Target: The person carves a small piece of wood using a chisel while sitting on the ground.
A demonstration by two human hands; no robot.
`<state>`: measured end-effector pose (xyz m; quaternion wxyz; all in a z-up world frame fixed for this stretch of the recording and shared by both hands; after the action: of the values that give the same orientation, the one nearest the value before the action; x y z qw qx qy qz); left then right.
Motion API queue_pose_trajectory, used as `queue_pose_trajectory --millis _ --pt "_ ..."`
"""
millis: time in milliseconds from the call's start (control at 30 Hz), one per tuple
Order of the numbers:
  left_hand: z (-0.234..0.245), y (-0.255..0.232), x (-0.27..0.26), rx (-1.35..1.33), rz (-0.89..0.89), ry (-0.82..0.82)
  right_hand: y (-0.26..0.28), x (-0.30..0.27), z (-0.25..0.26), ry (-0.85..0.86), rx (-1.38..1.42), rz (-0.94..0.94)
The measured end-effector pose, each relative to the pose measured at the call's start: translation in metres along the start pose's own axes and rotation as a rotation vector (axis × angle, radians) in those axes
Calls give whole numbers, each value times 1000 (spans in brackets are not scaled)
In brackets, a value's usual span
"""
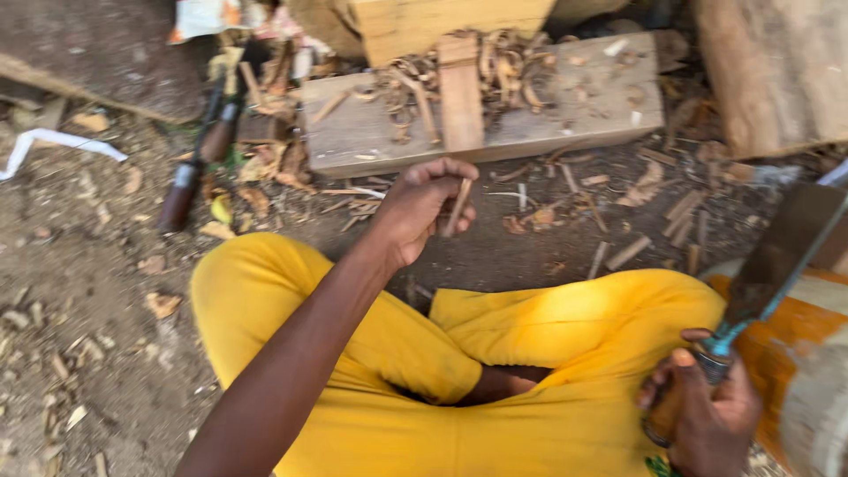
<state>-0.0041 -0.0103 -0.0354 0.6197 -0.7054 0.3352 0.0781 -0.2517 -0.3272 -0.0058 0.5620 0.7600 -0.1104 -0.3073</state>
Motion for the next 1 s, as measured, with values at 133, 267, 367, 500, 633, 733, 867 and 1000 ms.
queue_pose_trajectory --millis 133,267,367,500,633,733,867,1000 --pt "18 -5 -31 -129 33 -118 2 -1 -10 -50 -60 -24" --pt "16 -20 -40 -207 -16 -89 7 0 -19 -45 -89 -25" --pt "19 -25 -40 -254 -16 -114 10 2 -23 -73 -139 -66" --pt "37 -28 -42 -123 -24 -165 9 0 -25 -116 -149 -67" --pt "59 -41 -47 451 -110 -401 8 1 -24 -104 -133 -45" --pt "66 -50 -55 894 -194 -514 7 2 -22 -121 -149 -48" --pt "76 -59 -66 1252 -200 -680 9 1 -22 -111 -162 -27" --pt "59 -53 -63 1374 -152 -563 11 -2 -28 -67 -122 -25"
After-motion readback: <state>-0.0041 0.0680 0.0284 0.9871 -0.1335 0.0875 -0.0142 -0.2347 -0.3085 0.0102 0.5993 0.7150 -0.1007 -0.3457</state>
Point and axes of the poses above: each hand's wrist, its own x-axis towards the middle knuckle, its own z-axis out of the back of the hand, y = z × x, the point moved 4 cm from there along x, towards the middle knuckle, and after that the axes turned 15 degrees about x, right-handed, at the moved point
